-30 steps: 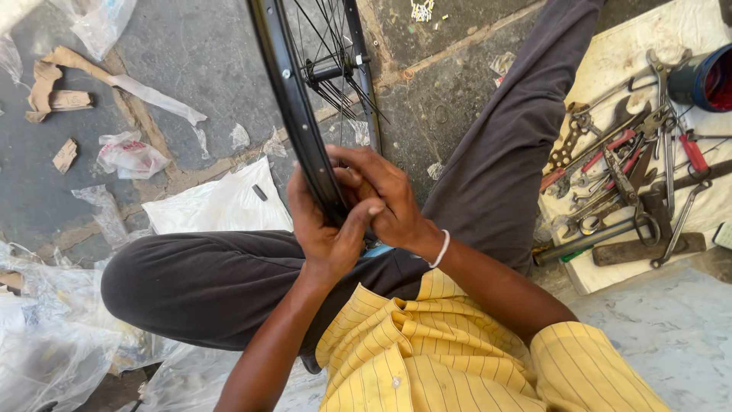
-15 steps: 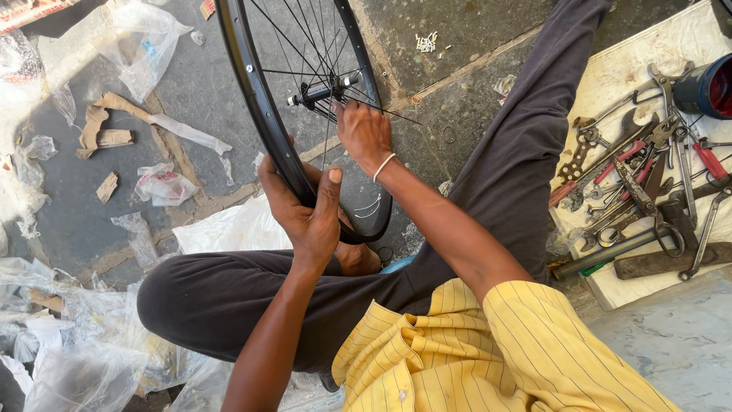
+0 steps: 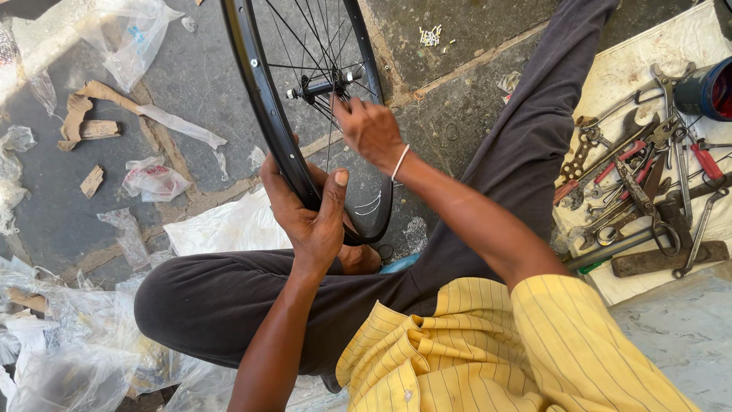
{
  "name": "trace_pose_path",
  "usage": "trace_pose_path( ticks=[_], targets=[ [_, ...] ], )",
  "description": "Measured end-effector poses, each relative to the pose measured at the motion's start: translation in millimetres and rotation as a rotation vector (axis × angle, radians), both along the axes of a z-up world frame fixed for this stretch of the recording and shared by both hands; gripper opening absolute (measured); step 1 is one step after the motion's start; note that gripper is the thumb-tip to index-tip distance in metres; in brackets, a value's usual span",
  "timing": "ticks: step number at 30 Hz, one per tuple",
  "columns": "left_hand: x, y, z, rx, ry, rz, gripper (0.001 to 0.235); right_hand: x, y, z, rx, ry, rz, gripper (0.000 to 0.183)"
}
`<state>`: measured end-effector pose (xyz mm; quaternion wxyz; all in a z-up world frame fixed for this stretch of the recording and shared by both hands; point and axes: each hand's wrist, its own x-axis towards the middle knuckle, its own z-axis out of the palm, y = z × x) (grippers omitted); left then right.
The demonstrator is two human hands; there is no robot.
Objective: The person sits on the ground and works on a bicycle wheel, using their hands to tighten the spokes and adjust the rim. They rotate the wheel frequently to access different sections and ensure the spokes are properly tensioned.
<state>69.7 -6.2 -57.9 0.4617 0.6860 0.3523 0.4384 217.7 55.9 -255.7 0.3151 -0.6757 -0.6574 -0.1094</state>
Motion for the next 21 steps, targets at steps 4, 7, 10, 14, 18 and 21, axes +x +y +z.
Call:
trace_pose_path(
  ticks=[4,7,10,14,18,21],
  targets=[
    [0.7,3.5,0.5,0.025,0.028,0.004,0.06,14.9,12.2,34.5,-0.415,-0.13,0.102,0.023],
    [-0.2,5.6,0.6,0.045,0.068,0.001,0.059,18.5,10.1,51.8,-0.404,-0.258,0.121,0.03],
    [-2.4,4.0,-0.2,-0.01,0.039,-0.029,0.059,22.5,5.5,62.5,-0.428,-0.251,0.221,0.029],
    [-6.2,9.1,3.5,-0.008,0.054,-0.062,0.061,22.0,-11.3,75.0,-0.686,-0.254,0.406,0.011],
    [-9.7,24.9,12.5,-0.192,0.022,-0.112,0.056,20.0,-58.3,95.7,-0.04,0.194,0.417,0.015],
    [-12.6,30.1,14.1,-0.27,0.034,-0.195,0.053,20.5,-61.0,120.5,0.096,0.393,0.112,0.016]
  ],
)
